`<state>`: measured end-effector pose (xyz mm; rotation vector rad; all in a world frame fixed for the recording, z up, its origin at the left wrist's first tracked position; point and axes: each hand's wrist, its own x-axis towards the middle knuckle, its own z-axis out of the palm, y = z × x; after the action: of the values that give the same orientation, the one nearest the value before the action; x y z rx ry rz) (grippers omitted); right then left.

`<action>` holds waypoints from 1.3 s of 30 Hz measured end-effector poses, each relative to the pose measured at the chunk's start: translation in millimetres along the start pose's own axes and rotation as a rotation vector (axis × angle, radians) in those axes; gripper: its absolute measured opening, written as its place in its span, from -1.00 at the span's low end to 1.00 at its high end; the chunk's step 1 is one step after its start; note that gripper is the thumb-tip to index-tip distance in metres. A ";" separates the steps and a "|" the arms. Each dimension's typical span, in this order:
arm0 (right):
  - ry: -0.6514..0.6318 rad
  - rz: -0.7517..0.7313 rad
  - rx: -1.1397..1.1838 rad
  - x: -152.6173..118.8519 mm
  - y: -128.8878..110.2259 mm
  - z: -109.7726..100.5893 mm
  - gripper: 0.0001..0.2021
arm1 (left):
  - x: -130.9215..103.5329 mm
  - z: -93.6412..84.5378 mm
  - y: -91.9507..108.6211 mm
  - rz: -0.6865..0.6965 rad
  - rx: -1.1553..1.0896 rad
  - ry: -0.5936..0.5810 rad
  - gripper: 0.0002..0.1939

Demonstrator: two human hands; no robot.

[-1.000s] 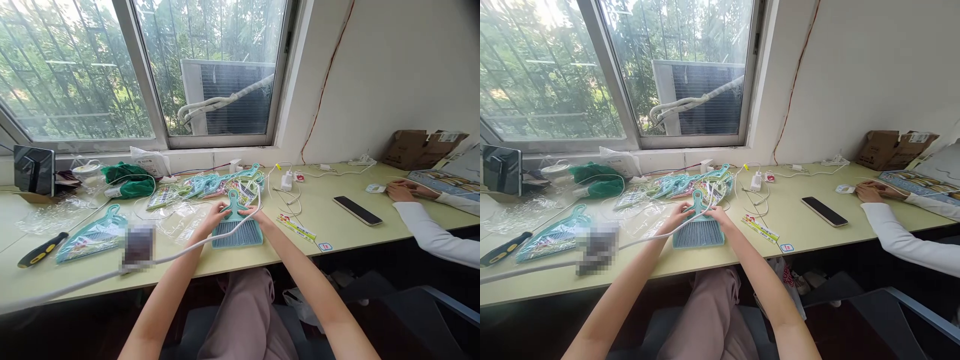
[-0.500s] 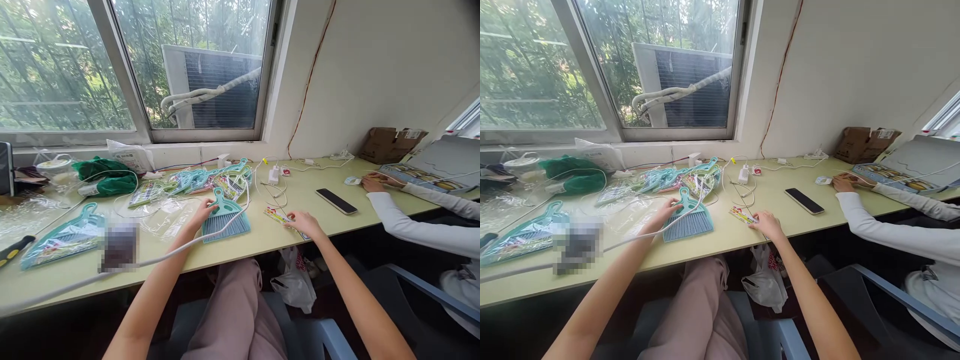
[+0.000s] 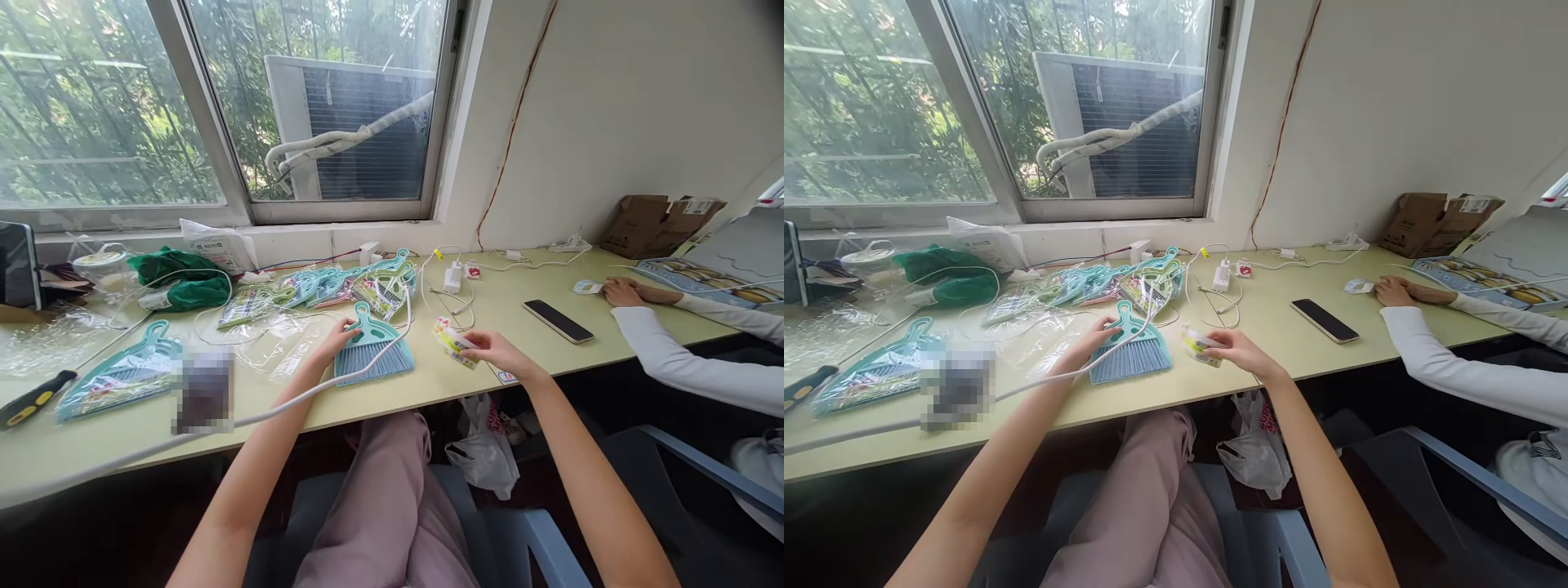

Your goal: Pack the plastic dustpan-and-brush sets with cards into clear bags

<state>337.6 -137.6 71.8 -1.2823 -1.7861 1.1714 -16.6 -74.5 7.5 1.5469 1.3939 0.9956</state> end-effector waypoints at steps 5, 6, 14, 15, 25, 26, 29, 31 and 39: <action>-0.265 -0.089 -0.053 36.2 -34.5 65.6 -0.65 | 0.8 2.2 -6.2 -0.037 -0.089 -0.044 -0.63; -0.274 -0.113 -0.094 45.5 -35.3 77.0 -0.68 | 0.1 2.4 -4.9 -0.051 -0.099 -0.054 -0.63; -0.005 -0.170 -0.645 77.1 -18.4 118.2 -0.80 | -9.6 -5.0 18.7 -0.020 -0.032 -0.058 -0.60; 0.015 -0.186 -0.674 76.3 -16.3 119.3 -0.80 | -10.2 -6.9 19.0 -0.003 -0.036 -0.091 -0.55; 0.342 -0.166 -0.439 75.6 21.9 124.9 -0.28 | -14.4 -11.6 13.8 0.083 -0.047 -0.268 -0.27; 0.330 -0.135 -0.304 75.2 27.0 123.5 -0.23 | -14.6 -10.5 14.8 0.097 -0.070 -0.263 -0.29; 0.148 -0.051 0.146 72.1 37.9 117.5 -0.26 | -14.6 -6.9 16.9 0.146 -0.107 -0.217 -0.31; 0.031 -0.008 0.340 69.7 40.3 114.2 -0.37 | -15.5 -4.6 18.0 0.166 -0.108 -0.184 -0.31; -0.018 0.081 0.568 70.1 39.7 106.4 -0.49 | -20.5 -5.2 21.7 0.106 -0.179 -0.270 -0.11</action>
<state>237.7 -97.4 -7.1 -1.0072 -1.2793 1.5911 -15.3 -96.0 28.9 1.5673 1.0177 0.9088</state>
